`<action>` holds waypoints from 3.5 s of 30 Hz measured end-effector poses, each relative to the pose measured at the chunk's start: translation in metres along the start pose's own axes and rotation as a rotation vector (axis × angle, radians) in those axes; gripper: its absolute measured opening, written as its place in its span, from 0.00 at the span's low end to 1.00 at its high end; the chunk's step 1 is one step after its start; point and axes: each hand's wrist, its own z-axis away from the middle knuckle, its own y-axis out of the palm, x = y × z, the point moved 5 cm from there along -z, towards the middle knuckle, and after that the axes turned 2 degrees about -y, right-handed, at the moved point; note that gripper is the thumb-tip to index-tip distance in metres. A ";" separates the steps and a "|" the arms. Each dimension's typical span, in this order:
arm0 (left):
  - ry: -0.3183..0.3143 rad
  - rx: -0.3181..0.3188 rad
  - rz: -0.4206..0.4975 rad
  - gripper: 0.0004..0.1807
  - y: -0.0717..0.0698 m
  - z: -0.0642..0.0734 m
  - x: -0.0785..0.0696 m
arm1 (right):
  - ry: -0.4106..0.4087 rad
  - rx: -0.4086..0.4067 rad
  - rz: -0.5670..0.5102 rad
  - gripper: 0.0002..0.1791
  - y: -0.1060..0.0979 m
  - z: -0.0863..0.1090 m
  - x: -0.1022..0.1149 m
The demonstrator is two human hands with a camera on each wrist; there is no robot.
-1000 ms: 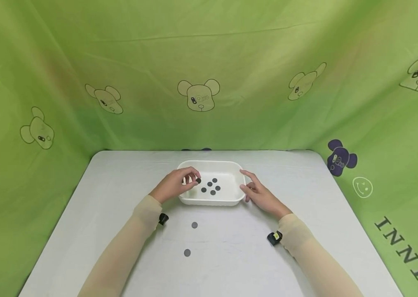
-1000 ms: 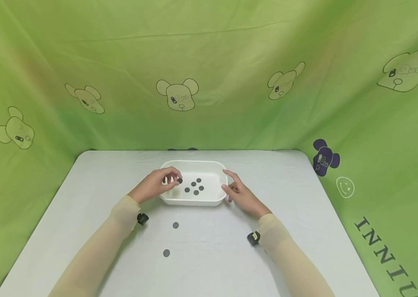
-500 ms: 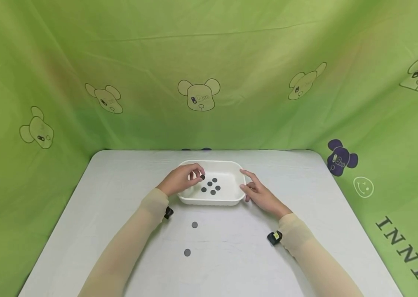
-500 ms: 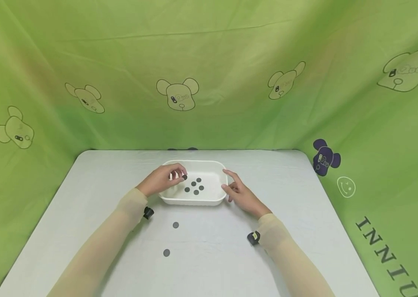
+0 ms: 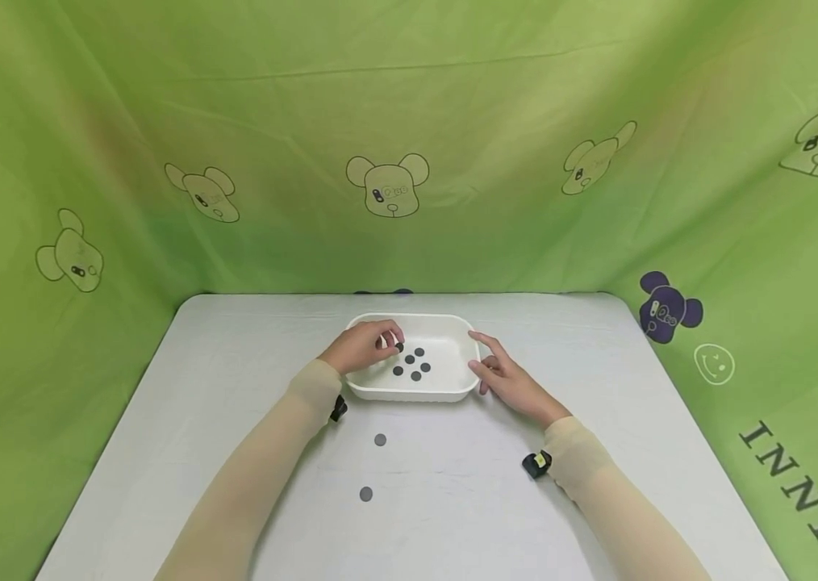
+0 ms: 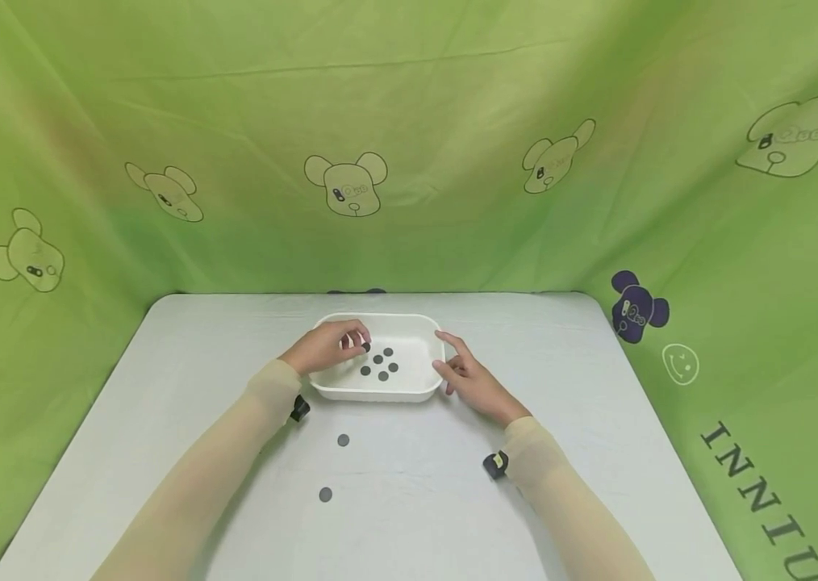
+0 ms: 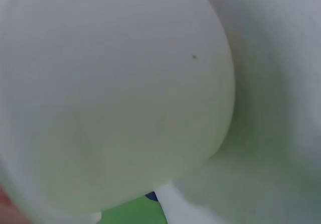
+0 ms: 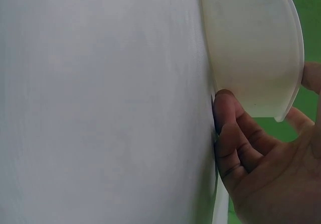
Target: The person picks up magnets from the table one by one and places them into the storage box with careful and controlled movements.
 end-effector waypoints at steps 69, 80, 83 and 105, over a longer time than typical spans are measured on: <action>-0.137 0.024 -0.133 0.08 0.021 -0.023 0.006 | -0.034 -0.012 -0.002 0.36 0.002 0.000 -0.008; -0.117 0.034 -0.165 0.07 0.021 -0.022 0.006 | -0.035 -0.015 -0.038 0.36 0.002 -0.001 -0.011; -0.122 0.037 -0.167 0.07 0.022 -0.022 0.007 | -0.037 -0.015 -0.023 0.36 0.002 -0.001 -0.011; -0.122 -0.007 -0.140 0.07 0.013 -0.011 -0.003 | -0.038 -0.013 0.011 0.37 0.002 0.003 -0.010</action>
